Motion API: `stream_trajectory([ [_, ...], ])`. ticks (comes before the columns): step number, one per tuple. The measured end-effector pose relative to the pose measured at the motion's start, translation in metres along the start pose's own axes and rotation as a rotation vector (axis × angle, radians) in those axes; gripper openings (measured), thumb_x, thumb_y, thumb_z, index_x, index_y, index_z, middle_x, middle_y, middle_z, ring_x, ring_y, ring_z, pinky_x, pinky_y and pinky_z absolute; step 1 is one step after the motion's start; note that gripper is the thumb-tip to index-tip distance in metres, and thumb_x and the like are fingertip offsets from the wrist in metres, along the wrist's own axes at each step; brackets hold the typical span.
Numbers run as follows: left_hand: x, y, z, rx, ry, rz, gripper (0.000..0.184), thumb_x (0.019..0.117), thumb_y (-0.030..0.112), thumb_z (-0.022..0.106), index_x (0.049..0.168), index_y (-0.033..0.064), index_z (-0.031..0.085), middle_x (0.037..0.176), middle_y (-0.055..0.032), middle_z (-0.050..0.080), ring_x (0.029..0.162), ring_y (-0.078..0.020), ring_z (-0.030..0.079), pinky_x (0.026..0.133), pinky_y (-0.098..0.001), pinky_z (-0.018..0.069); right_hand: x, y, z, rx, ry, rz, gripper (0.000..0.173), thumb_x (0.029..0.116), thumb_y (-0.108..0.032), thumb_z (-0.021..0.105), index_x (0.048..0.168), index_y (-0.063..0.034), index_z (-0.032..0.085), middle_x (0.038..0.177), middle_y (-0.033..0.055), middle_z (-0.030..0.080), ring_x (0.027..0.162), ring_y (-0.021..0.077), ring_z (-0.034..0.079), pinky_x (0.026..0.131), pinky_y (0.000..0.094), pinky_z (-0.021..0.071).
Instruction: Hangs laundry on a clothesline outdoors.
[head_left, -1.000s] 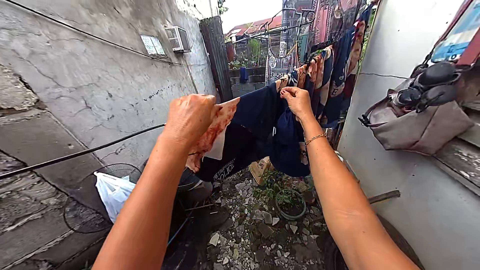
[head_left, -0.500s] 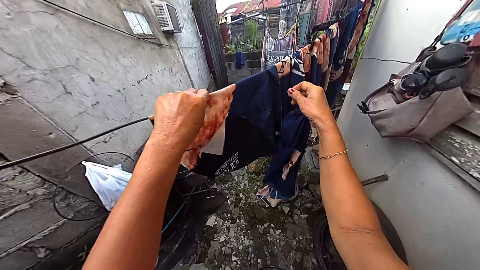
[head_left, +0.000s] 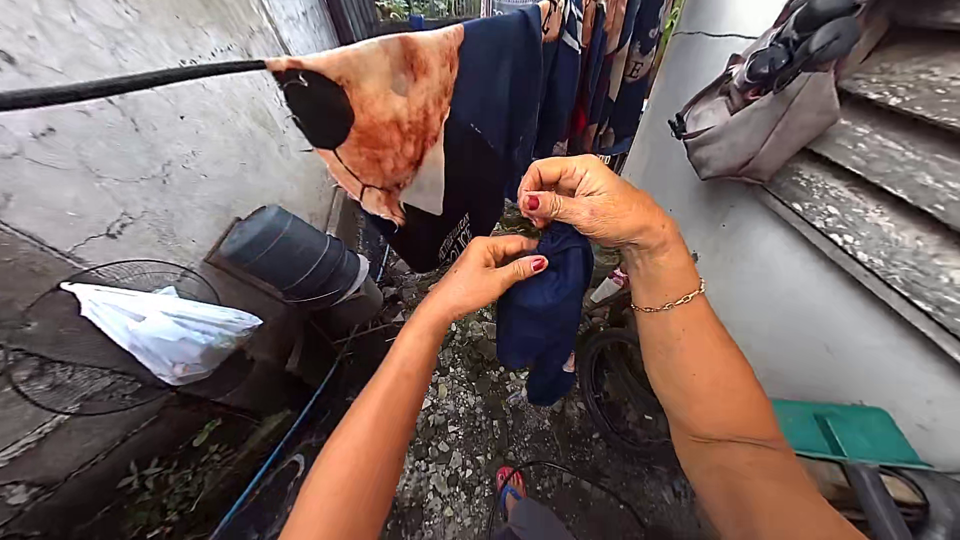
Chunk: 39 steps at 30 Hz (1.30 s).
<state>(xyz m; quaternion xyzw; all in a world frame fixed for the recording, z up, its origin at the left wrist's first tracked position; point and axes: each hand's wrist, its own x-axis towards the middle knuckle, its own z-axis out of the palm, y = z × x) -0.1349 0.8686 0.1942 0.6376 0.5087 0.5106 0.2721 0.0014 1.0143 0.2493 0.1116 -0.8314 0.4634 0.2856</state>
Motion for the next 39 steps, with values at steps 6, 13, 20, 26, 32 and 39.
stream_trajectory([
  [6,-0.057,0.022,-0.024,-0.262,0.121,0.048,0.01,0.0986,0.005,0.056,0.093,0.0102,0.062,0.078,0.0084,0.066,0.071,0.0002,0.064,0.07,-0.021,0.057,-0.042,-0.022,0.049,-0.207,-0.186,0.283,0.017,0.087,-0.017,0.075,0.096,-0.0042,0.069,0.081,-0.0047,0.068,0.069,-0.0037,0.062,0.065,0.0166,0.0536],
  [13,-0.166,0.007,-0.042,-0.143,-0.323,-0.214,0.024,0.0823,0.004,0.077,0.104,0.0012,0.068,0.09,0.0031,0.074,0.085,-0.0014,0.07,0.083,-0.0246,0.0596,-0.025,-0.08,0.122,0.012,0.146,0.056,0.018,0.0985,-0.007,0.059,0.091,-0.019,0.07,0.085,-0.0173,0.07,0.078,-0.0067,0.065,0.074,0.0156,0.0564],
  [20,-0.259,-0.008,-0.073,-0.076,-0.122,-0.338,0.012,0.0941,0.002,0.063,0.103,-0.0033,0.068,0.087,-0.0029,0.07,0.079,-0.0052,0.066,0.079,-0.0292,0.0577,-0.031,-0.12,0.14,-0.086,0.405,0.061,0.019,0.1049,-0.013,0.054,0.094,-0.0206,0.066,0.085,-0.0148,0.07,0.08,-0.0028,0.067,0.079,0.0196,0.0586],
  [26,-0.28,0.051,-0.163,-0.002,0.299,-0.119,0.006,0.0999,0.008,0.054,0.099,0.0105,0.059,0.082,0.0092,0.065,0.075,0.0002,0.064,0.073,-0.0239,0.057,-0.077,-0.1,0.126,-0.392,0.319,0.336,0.009,0.0949,-0.014,0.067,0.097,-0.0046,0.069,0.085,-0.0084,0.067,0.078,-0.0044,0.063,0.077,0.0186,0.055],
  [32,-0.285,0.111,-0.193,0.608,0.135,-0.188,0.015,0.0991,0.01,0.065,0.097,-0.0044,0.066,0.086,-0.0138,0.064,0.08,-0.021,0.06,0.078,-0.0469,0.0483,-0.07,-0.093,0.148,-0.273,0.288,0.376,0.01,0.0937,-0.006,0.064,0.103,-0.0034,0.067,0.089,-0.005,0.068,0.08,-0.0012,0.065,0.078,0.0219,0.057],
  [39,-0.295,0.129,-0.208,0.648,0.274,-0.171,0.01,0.0949,0.009,0.069,0.094,0.0004,0.065,0.08,-0.0013,0.061,0.071,-0.0022,0.054,0.071,-0.0248,0.0473,-0.071,-0.086,0.15,-0.095,0.225,0.303,0.015,0.0898,-0.004,0.066,0.101,-0.013,0.067,0.088,-0.013,0.071,0.081,-0.0038,0.067,0.078,0.0175,0.0578],
])
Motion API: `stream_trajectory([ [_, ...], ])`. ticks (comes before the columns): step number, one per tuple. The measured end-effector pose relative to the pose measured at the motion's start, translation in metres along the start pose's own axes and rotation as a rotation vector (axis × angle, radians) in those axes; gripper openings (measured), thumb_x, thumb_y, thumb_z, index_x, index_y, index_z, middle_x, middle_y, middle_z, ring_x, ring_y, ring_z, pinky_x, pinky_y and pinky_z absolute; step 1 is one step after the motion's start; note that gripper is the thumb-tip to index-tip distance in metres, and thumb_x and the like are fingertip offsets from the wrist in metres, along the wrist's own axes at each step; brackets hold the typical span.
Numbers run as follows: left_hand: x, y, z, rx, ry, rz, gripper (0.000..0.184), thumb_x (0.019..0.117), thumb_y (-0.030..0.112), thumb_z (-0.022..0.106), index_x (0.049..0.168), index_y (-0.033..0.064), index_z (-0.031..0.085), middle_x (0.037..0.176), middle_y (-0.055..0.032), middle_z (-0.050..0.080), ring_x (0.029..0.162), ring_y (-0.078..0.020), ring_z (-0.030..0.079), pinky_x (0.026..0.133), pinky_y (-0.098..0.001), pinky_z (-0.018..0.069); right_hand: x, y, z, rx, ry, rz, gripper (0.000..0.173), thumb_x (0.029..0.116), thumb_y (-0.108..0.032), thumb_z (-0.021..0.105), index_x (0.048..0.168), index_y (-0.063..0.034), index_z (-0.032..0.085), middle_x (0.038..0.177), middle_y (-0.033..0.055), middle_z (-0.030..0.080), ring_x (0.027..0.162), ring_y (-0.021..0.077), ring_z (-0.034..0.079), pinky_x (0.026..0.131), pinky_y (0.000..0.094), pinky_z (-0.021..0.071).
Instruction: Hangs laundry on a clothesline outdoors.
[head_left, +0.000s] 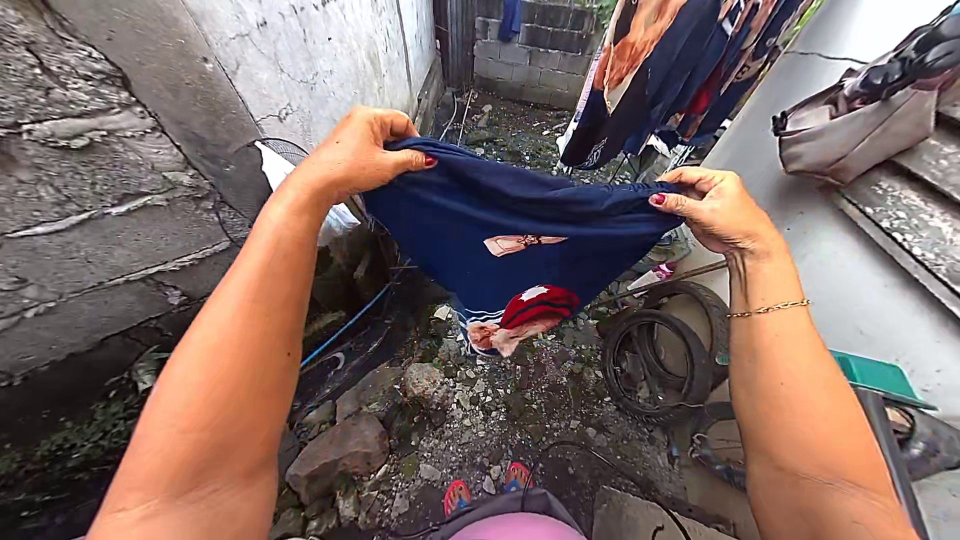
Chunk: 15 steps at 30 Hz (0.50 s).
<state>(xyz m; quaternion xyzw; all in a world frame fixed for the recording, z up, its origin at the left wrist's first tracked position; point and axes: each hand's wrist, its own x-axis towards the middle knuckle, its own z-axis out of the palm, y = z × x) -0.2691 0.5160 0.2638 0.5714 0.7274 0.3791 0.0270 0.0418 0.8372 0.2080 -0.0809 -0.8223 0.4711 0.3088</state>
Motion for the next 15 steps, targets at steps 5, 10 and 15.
stream_trajectory([
  [5,-0.004,0.005,0.007,0.021,-0.031,-0.059,0.01,0.0946,0.012,0.07,0.092,0.0029,0.065,0.078,-0.0002,0.06,0.07,-0.0025,0.054,0.069,-0.0251,0.0476,-0.001,-0.006,-0.012,0.097,-0.015,-0.03,0.02,0.0944,-0.003,0.058,0.106,-0.0152,0.069,0.094,-0.0113,0.071,0.085,-0.0014,0.067,0.08,0.0189,0.0581],
  [10,-0.005,0.009,0.014,0.092,-0.121,-0.166,0.01,0.0937,0.007,0.072,0.096,-0.0011,0.066,0.08,-0.0065,0.063,0.072,-0.0102,0.056,0.072,-0.0347,0.0488,0.014,-0.017,-0.001,0.111,0.049,-0.09,0.015,0.093,-0.001,0.063,0.101,-0.0126,0.069,0.092,-0.011,0.072,0.084,-0.0008,0.068,0.079,0.0209,0.059],
  [15,0.005,0.045,0.045,0.146,-0.253,-0.092,0.089,0.075,0.03,0.089,0.15,0.0033,0.048,0.14,-0.0264,0.056,0.128,-0.0441,0.053,0.103,-0.0663,0.0413,0.027,-0.042,0.052,0.029,-0.041,-0.249,0.01,0.0901,-0.002,0.069,0.1,-0.0005,0.071,0.094,0.0002,0.072,0.085,0.0033,0.067,0.083,0.0249,0.0581],
])
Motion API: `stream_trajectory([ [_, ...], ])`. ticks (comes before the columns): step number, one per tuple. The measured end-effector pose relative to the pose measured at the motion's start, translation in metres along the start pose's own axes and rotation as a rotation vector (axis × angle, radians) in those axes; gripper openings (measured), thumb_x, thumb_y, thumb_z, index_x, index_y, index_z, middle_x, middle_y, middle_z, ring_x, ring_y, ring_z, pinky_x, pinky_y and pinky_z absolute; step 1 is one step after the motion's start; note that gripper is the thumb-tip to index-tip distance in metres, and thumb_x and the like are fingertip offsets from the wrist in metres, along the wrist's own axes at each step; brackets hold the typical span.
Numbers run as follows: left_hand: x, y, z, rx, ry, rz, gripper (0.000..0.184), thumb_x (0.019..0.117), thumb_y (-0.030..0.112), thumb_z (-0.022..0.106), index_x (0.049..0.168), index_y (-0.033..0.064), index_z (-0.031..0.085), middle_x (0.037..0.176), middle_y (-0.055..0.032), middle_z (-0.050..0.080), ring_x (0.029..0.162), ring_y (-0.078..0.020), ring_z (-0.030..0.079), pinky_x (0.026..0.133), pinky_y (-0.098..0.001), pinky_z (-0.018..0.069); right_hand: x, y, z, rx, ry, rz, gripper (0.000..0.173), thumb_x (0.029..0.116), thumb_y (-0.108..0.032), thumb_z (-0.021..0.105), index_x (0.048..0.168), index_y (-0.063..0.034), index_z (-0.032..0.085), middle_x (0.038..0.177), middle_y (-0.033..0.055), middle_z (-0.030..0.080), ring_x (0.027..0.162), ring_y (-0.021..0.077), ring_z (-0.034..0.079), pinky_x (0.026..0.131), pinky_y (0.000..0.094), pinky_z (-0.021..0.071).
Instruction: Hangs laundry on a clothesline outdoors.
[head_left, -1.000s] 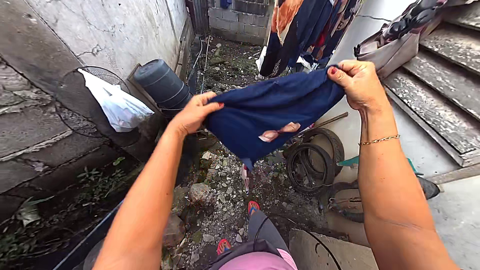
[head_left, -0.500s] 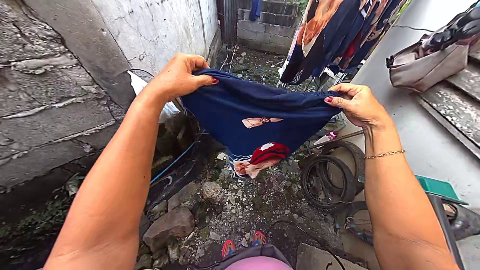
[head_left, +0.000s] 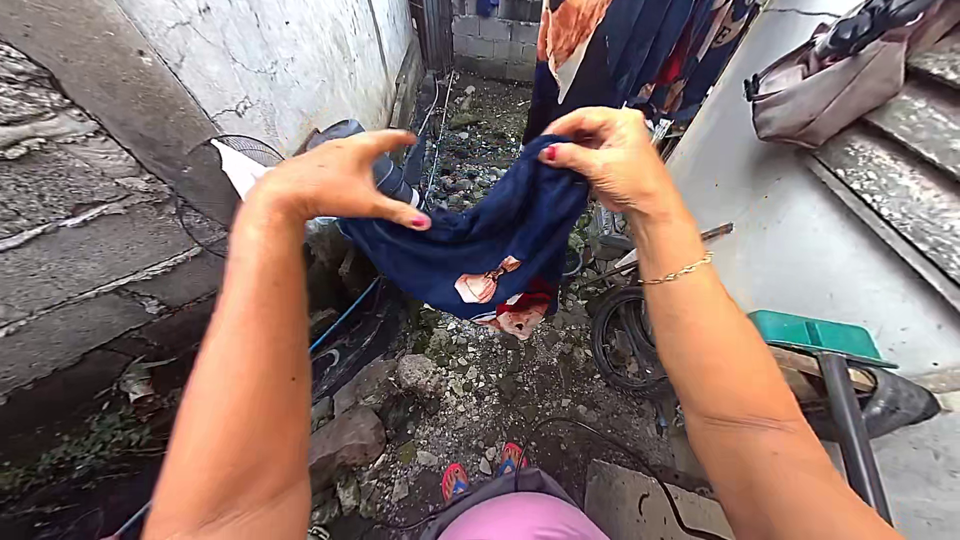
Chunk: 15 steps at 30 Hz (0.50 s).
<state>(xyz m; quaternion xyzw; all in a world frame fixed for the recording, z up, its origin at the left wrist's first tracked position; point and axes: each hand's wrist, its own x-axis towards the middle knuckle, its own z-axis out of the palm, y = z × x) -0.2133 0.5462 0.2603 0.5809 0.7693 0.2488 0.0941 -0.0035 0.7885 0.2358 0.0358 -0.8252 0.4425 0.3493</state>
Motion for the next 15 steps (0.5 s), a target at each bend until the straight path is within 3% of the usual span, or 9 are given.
stream_trajectory([
  [1,0.01,0.019,0.018,-0.041,0.041,0.072,0.095,0.0738,0.036,0.088,0.153,0.0053,0.044,0.147,-0.0226,0.053,0.134,-0.0391,0.052,0.108,-0.0612,0.0418,0.004,-0.003,0.014,-0.023,-0.022,-0.035,0.01,0.0901,-0.004,0.071,0.098,0.0007,0.072,0.093,0.0023,0.073,0.083,0.0034,0.067,0.081,0.0245,0.0581],
  [2,0.023,0.035,0.039,-0.121,0.095,0.142,0.085,0.0768,0.035,0.085,0.148,0.0046,0.05,0.14,-0.0176,0.06,0.128,-0.0298,0.059,0.106,-0.052,0.0477,0.008,-0.003,0.026,-0.028,-0.012,-0.054,0.009,0.0902,-0.006,0.072,0.097,0.0,0.073,0.091,0.0023,0.073,0.081,0.0025,0.067,0.078,0.0232,0.0577],
  [3,0.036,0.047,0.059,-0.204,0.149,0.192,0.061,0.0821,0.029,0.083,0.133,0.003,0.062,0.119,-0.0119,0.07,0.109,-0.0191,0.068,0.097,-0.0424,0.0554,0.01,-0.002,0.033,-0.001,0.028,-0.047,0.009,0.0899,-0.007,0.073,0.097,-0.001,0.073,0.089,0.001,0.072,0.079,0.0015,0.066,0.076,0.0218,0.0569],
  [4,0.048,0.055,0.072,-0.259,0.176,0.202,0.038,0.0882,0.024,0.079,0.116,0.0004,0.068,0.1,-0.0091,0.072,0.091,-0.0134,0.068,0.086,-0.0377,0.0554,0.009,0.002,0.035,0.048,0.078,-0.034,0.011,0.0891,-0.006,0.074,0.098,-0.0013,0.071,0.089,-0.0001,0.071,0.077,0.0011,0.065,0.075,0.021,0.0568],
  [6,0.063,0.06,0.077,-0.238,0.222,0.204,0.021,0.0961,0.019,0.07,0.097,-0.0015,0.07,0.082,-0.0057,0.066,0.073,-0.0076,0.057,0.073,-0.0311,0.0478,-0.008,0.021,0.026,0.116,0.094,0.019,0.027,0.0872,-0.01,0.076,0.11,-0.001,0.063,0.096,-0.0004,0.065,0.081,0.0027,0.064,0.074,0.0222,0.0571],
  [9,0.069,0.069,0.068,-0.22,0.29,0.203,0.022,0.099,0.023,0.066,0.093,0.0019,0.069,0.078,-0.0002,0.062,0.071,-0.0025,0.054,0.071,-0.0256,0.045,-0.073,0.065,0.029,0.108,-0.145,0.324,0.047,0.078,-0.009,0.083,0.118,0.0031,0.062,0.103,0.0089,0.07,0.09,0.0128,0.07,0.082,0.0349,0.0618],
  [11,0.07,0.074,0.06,-0.306,0.363,0.209,0.017,0.099,0.022,0.066,0.09,0.007,0.066,0.077,0.0068,0.06,0.07,0.003,0.056,0.07,-0.0197,0.0478,-0.119,0.096,0.043,0.015,-0.351,0.661,0.035,0.0863,-0.007,0.079,0.115,0.0082,0.067,0.104,0.0193,0.072,0.097,0.0233,0.07,0.092,0.0447,0.057],
  [13,0.065,0.073,0.053,-0.384,0.388,0.23,0.01,0.0976,0.017,0.066,0.089,0.0121,0.065,0.077,0.0125,0.061,0.071,0.0062,0.059,0.07,-0.0161,0.0515,-0.154,0.123,0.048,-0.028,-0.46,0.861,0.029,0.0942,-0.009,0.07,0.117,0.0096,0.066,0.11,0.0223,0.07,0.102,0.0249,0.067,0.097,0.0445,0.0524],
  [15,0.056,0.065,0.051,-0.342,0.361,0.246,0.009,0.0956,0.016,0.067,0.087,0.0123,0.065,0.076,0.0134,0.06,0.071,0.0072,0.058,0.069,-0.0146,0.0497,-0.183,0.143,0.044,0.037,-0.381,0.915,0.022,0.0963,-0.003,0.066,0.114,0.0103,0.066,0.106,0.018,0.07,0.095,0.0157,0.067,0.093,0.0344,0.0542],
])
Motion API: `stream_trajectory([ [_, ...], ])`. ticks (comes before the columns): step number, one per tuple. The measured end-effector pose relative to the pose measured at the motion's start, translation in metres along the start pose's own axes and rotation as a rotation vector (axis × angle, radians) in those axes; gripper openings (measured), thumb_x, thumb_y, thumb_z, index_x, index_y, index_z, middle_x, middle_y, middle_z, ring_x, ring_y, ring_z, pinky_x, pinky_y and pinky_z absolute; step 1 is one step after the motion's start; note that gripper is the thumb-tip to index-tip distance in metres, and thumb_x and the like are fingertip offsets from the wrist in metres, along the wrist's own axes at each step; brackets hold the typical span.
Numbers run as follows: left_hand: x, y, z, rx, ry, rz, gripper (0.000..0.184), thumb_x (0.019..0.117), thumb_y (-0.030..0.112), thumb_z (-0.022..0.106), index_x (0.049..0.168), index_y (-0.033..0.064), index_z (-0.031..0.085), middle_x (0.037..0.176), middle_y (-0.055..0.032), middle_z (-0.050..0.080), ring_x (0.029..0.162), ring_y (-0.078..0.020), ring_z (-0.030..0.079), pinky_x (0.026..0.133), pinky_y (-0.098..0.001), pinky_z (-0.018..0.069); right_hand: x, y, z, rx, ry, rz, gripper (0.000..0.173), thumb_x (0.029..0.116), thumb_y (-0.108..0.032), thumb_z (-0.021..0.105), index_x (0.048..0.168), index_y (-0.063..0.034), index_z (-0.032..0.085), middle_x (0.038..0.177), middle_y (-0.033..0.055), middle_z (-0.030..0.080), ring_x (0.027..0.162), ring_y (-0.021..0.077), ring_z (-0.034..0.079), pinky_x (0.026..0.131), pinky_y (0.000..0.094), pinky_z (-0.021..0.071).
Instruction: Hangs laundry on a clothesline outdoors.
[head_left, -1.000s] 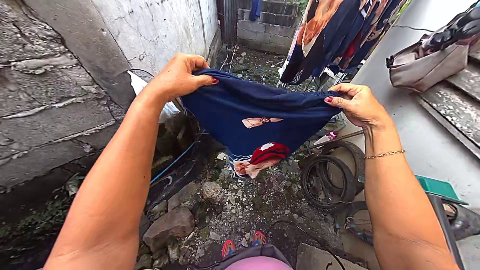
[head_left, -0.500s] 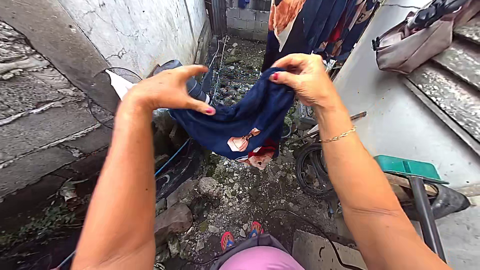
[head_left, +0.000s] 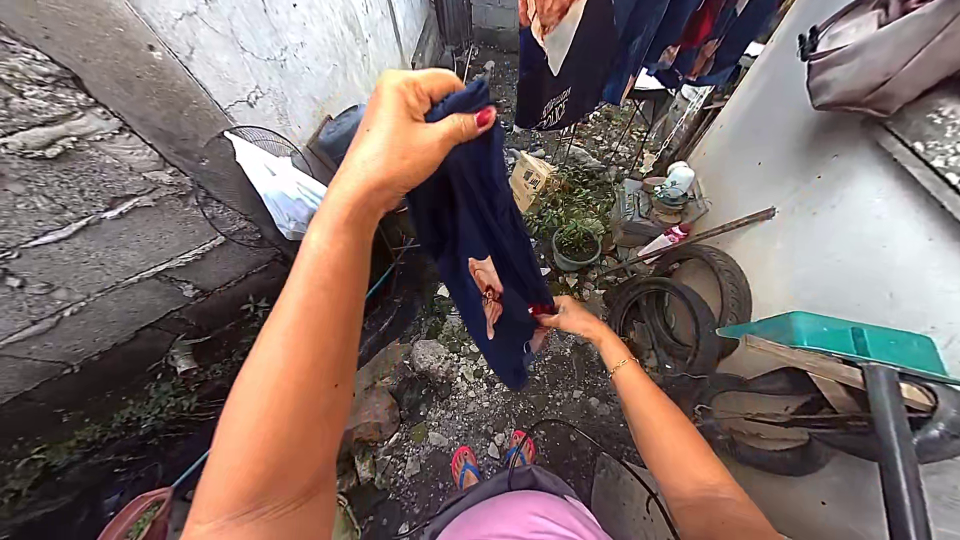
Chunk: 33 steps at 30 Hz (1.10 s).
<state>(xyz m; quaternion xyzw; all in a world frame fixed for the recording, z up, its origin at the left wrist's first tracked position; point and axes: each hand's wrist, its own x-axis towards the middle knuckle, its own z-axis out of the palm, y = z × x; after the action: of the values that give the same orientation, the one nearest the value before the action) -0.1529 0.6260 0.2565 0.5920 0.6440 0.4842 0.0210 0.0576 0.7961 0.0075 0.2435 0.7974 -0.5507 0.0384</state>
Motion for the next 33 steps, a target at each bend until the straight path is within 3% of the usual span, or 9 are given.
stream_trajectory([
  [4,-0.027,-0.018,-0.005,0.106,-0.089,-0.058,0.012,0.0939,0.016,0.068,0.085,0.0083,0.066,0.073,0.0107,0.057,0.066,0.0079,0.051,0.064,-0.0138,0.0432,-0.011,0.022,-0.03,0.106,-0.008,0.037,0.019,0.0949,0.002,0.067,0.112,0.0109,0.065,0.099,0.0129,0.069,0.085,0.0091,0.066,0.083,0.0279,0.0567],
  [8,-0.048,-0.032,-0.024,0.092,-0.084,-0.185,0.006,0.0913,0.011,0.069,0.086,0.0118,0.067,0.074,0.0132,0.061,0.069,0.009,0.056,0.066,-0.0129,0.0486,-0.025,0.032,-0.066,-0.014,0.032,0.025,0.02,0.0904,0.002,0.072,0.108,0.0097,0.066,0.098,0.0135,0.068,0.085,0.0098,0.061,0.084,0.0285,0.0523],
  [12,-0.062,-0.037,-0.041,0.104,-0.14,-0.231,0.009,0.0844,0.003,0.074,0.087,0.0089,0.068,0.076,0.0098,0.064,0.069,0.0071,0.057,0.066,-0.0137,0.0486,-0.031,0.034,-0.097,-0.245,0.115,0.055,0.023,0.0945,0.0,0.069,0.114,0.012,0.069,0.122,0.0293,0.066,0.117,0.0346,0.06,0.108,0.0455,0.0426],
  [15,-0.072,-0.04,-0.058,0.135,-0.179,-0.274,0.019,0.0742,0.002,0.081,0.087,0.0089,0.068,0.074,0.0076,0.066,0.068,0.0039,0.06,0.065,-0.0158,0.0511,-0.033,0.057,-0.113,-0.231,0.374,-0.038,0.019,0.0979,0.003,0.061,0.111,0.0132,0.07,0.12,0.0321,0.066,0.117,0.0412,0.061,0.107,0.0529,0.0432],
  [19,-0.089,-0.048,-0.071,0.266,-0.284,-0.356,0.011,0.082,0.004,0.078,0.089,0.0044,0.07,0.076,-0.0003,0.065,0.071,-0.0055,0.059,0.068,-0.0292,0.0499,-0.037,0.056,-0.123,-0.375,0.614,-0.073,0.021,0.1007,-0.002,0.059,0.114,0.0083,0.071,0.125,0.0303,0.065,0.123,0.0452,0.059,0.108,0.0606,0.0406],
  [24,-0.106,-0.044,-0.066,0.537,-0.173,-0.277,0.012,0.0978,0.01,0.068,0.1,-0.0014,0.07,0.085,-0.0211,0.07,0.083,-0.0397,0.068,0.076,-0.0669,0.0482,-0.046,0.007,-0.146,-0.495,0.848,-0.003,0.02,0.0983,-0.007,0.065,0.114,0.0013,0.075,0.124,0.036,0.062,0.124,0.055,0.053,0.104,0.0694,0.0384],
  [28,-0.105,0.022,-0.087,0.892,0.275,-0.176,0.039,0.1058,0.028,0.053,0.122,-0.0065,0.061,0.106,-0.039,0.065,0.097,-0.0609,0.064,0.079,-0.0779,0.0454,-0.112,-0.109,-0.189,-0.528,1.291,-0.435,0.027,0.1015,-0.02,0.061,0.118,-0.0033,0.073,0.122,0.0341,0.061,0.116,0.0475,0.058,0.1,0.06,0.0455],
  [30,-0.099,0.072,-0.062,1.035,0.537,0.058,0.042,0.1057,0.026,0.051,0.13,-0.008,0.055,0.134,-0.0365,0.055,0.126,-0.0536,0.054,0.105,-0.0648,0.0419,-0.143,-0.164,-0.185,-0.512,1.627,-0.844,0.025,0.1026,-0.02,0.06,0.12,-0.0072,0.072,0.112,0.02,0.065,0.103,0.0261,0.061,0.089,0.0362,0.0494],
  [33,-0.07,0.098,0.01,1.16,0.588,0.702,0.013,0.1014,0.012,0.058,0.113,0.0099,0.063,0.118,-0.0173,0.061,0.113,-0.0341,0.056,0.105,-0.0512,0.0354,-0.133,-0.211,-0.123,-0.301,1.887,-1.263,0.035,0.1012,-0.007,0.059,0.129,0.0132,0.06,0.119,0.0236,0.064,0.109,0.0198,0.059,0.094,0.0303,0.0486],
])
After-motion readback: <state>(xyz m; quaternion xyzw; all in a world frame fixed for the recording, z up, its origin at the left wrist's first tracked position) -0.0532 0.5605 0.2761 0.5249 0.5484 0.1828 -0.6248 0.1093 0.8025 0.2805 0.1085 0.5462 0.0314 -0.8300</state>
